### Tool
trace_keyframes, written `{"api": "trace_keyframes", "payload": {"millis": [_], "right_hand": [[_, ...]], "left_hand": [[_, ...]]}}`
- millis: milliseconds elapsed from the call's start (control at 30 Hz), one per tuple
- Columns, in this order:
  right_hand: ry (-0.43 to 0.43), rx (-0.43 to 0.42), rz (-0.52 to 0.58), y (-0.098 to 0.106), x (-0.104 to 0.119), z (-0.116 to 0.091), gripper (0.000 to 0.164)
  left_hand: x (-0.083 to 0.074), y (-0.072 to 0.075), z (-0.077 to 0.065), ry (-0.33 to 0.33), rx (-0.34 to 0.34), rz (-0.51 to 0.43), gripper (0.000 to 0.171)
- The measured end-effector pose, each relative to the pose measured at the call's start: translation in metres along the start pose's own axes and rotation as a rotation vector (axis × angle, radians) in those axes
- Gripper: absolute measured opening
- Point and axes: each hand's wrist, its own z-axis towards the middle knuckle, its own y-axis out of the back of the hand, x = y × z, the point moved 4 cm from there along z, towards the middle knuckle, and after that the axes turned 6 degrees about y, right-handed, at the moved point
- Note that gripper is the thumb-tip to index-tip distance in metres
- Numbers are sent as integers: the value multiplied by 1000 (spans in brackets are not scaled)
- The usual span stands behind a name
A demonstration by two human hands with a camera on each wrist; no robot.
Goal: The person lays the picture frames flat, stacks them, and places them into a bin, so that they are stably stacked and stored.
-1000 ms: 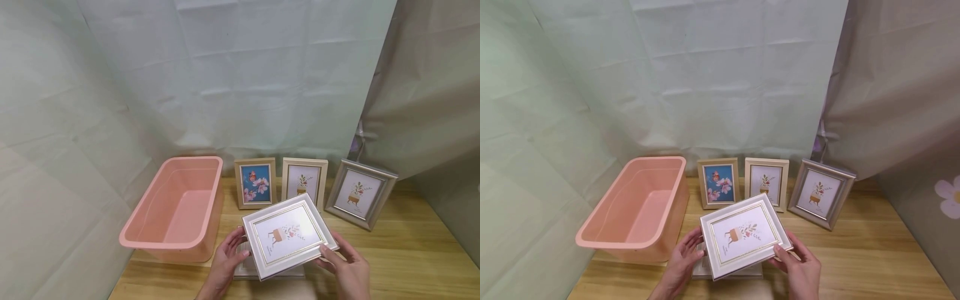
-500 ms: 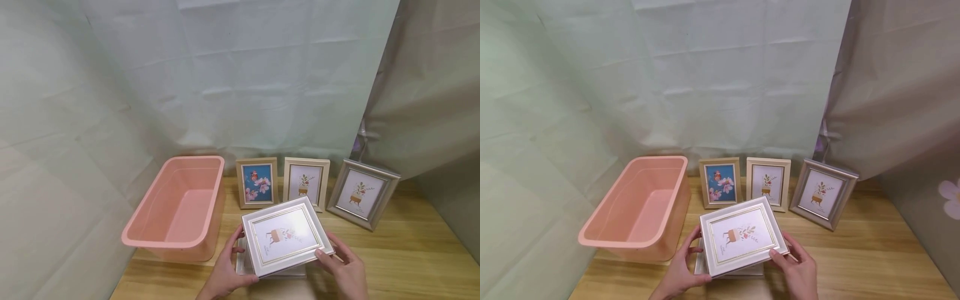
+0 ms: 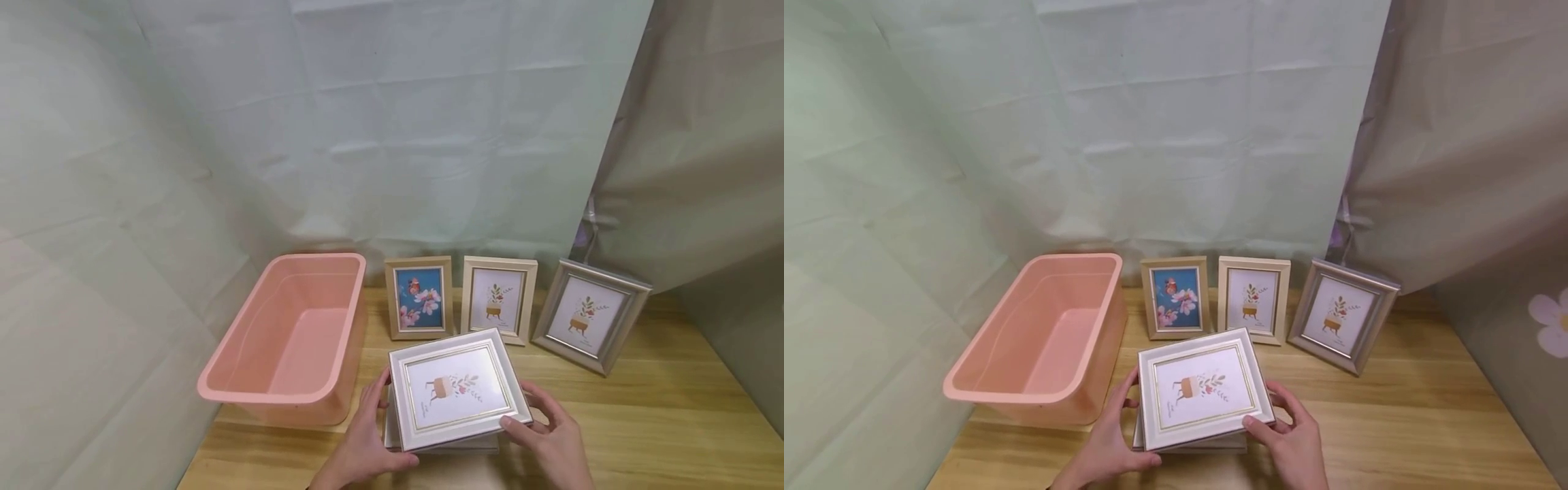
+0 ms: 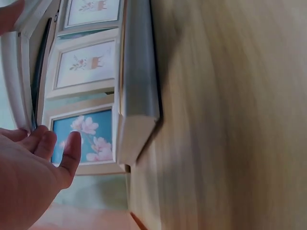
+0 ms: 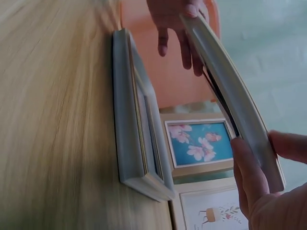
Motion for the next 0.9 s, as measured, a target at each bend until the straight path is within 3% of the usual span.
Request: {"api": "trace_keyframes", "payload": {"millis": [333,633,900], "right_hand": [[37,150,-113,-7,-3,8,103],[86,132,-255,-14,-9,9,105],[141,124,-410,-16,-14,10,100]], "left_hand": [[9,7,9,-36,45,146,145],[16,6,12,-40,115,188,147],[20,3,20,-31,138,208,148]]}}
